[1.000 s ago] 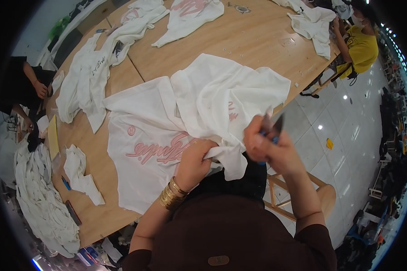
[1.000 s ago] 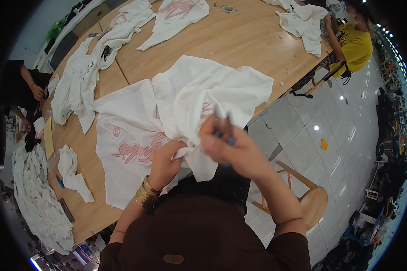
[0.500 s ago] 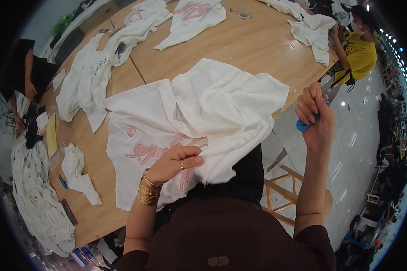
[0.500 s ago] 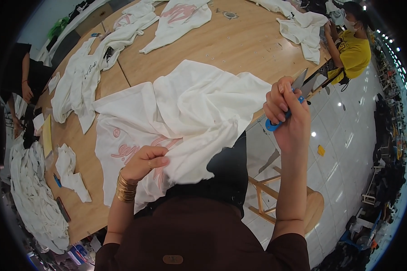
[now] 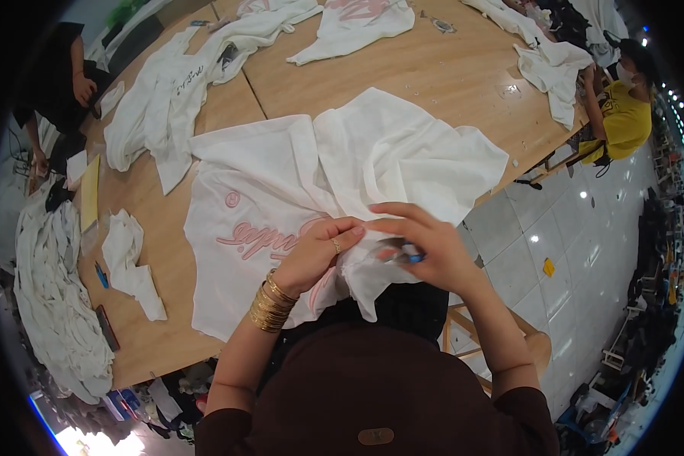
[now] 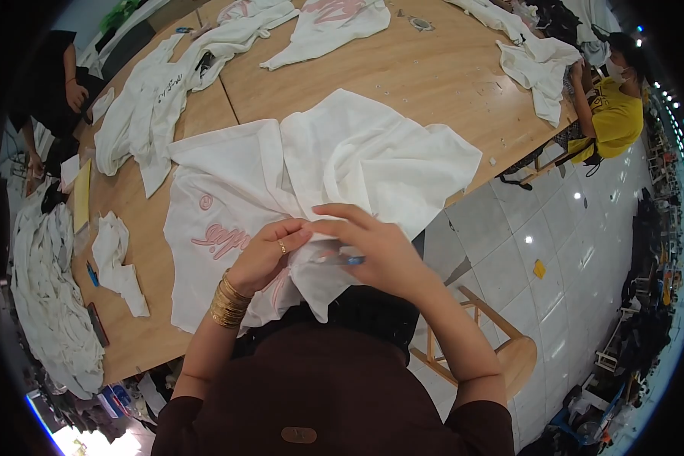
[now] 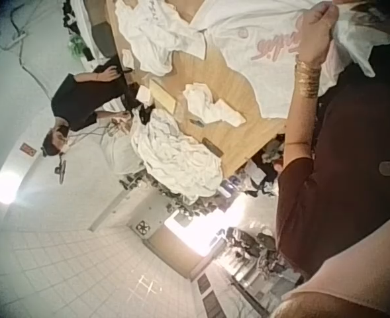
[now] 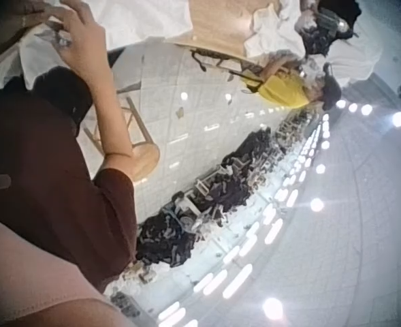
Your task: Trimming loose threads and excess fabric from t-shirts using snips.
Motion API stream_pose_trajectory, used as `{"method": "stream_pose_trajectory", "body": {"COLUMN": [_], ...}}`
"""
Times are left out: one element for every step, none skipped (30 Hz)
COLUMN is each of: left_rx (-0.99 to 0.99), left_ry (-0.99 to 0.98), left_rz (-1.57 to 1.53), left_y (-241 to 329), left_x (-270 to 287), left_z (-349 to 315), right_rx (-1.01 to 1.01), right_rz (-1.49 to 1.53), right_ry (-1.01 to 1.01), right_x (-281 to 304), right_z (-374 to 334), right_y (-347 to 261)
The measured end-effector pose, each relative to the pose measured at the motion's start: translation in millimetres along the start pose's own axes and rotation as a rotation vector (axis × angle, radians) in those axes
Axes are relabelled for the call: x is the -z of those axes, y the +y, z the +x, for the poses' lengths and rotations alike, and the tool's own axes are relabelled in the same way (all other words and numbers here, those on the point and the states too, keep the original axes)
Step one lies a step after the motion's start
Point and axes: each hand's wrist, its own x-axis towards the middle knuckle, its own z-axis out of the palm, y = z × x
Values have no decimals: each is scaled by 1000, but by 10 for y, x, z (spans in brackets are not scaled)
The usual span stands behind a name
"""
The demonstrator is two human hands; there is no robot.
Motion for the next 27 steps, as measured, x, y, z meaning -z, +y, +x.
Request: {"method": "stream_pose_trajectory", "body": {"left_rx": [3,1,27,53,53,-87,-225,-222,-379,-534,-465,-462,-397,-332,-386,-388,-511,-634,-636,-637,-725,-813,-819,-821,-854,-887,-889], "left_ry": [-6,-7,-13,-20,-20,35,91,85,276,468,390,390,342,290,292,290,368,439,476,479,486,492,413,411,360,308,304], "left_rz": [-11,-14,-13,-11,-15,124,263,261,328,393,279,275,382,488,595,593,618,642,702,701,688,676,617,616,641,665,666], "left_y": [13,20,26,28,9,-22,-57,-86,-110,-128,-131,-211,-297,-348,-392,-475,-574,-572,-522,-483,-458,-441,-386,-330,-263,-168,-119], "left_x": [-14,-10,-8,-8,-16,-40,-65,-105,-163,-220,-265,-318,-402,-479,-519,-523,-490,-482,-461,-440,-420,-409,-436,-468,-510,-565,-622], "left_z": [9,16,23,25,28,29,24,-1,-67,-139,-226,-271,-295,-293,-264,-176,-62,26,92,160,227,268,285,257,200,144,98], "right_rx": [31,64,64,13,-39,-41,-92,-146,-147,-177,-207,-211,-241,-271,-273,-286,-296,-298,-282,-263,-298,-294,-282,-269,-268,-304,-340], "right_rz": [-60,-120,-122,-117,-111,-112,-87,-62,-67,-68,-67,-68,-20,25,22,35,50,47,51,57,118,117,170,224,221,214,208], "right_ry": [1,2,-1,2,3,-1,27,59,59,100,141,138,178,220,220,251,280,282,288,290,294,291,311,331,333,347,362], "right_x": [-69,-136,-143,-125,-112,-92,-55,-5,56,125,172,184,191,209,213,203,182,171,157,141,133,136,149,163,183,210,227], "right_z": [-4,-8,-26,-46,-54,-51,-38,-34,-32,-32,-35,-29,-20,-14,-7,8,35,48,58,69,76,86,88,89,94,102,108], "right_y": [73,163,212,249,271,268,239,207,156,101,59,48,44,24,-8,-48,-97,-138,-188,-250,-333,-371,-393,-405,-409,-405,-402]}}
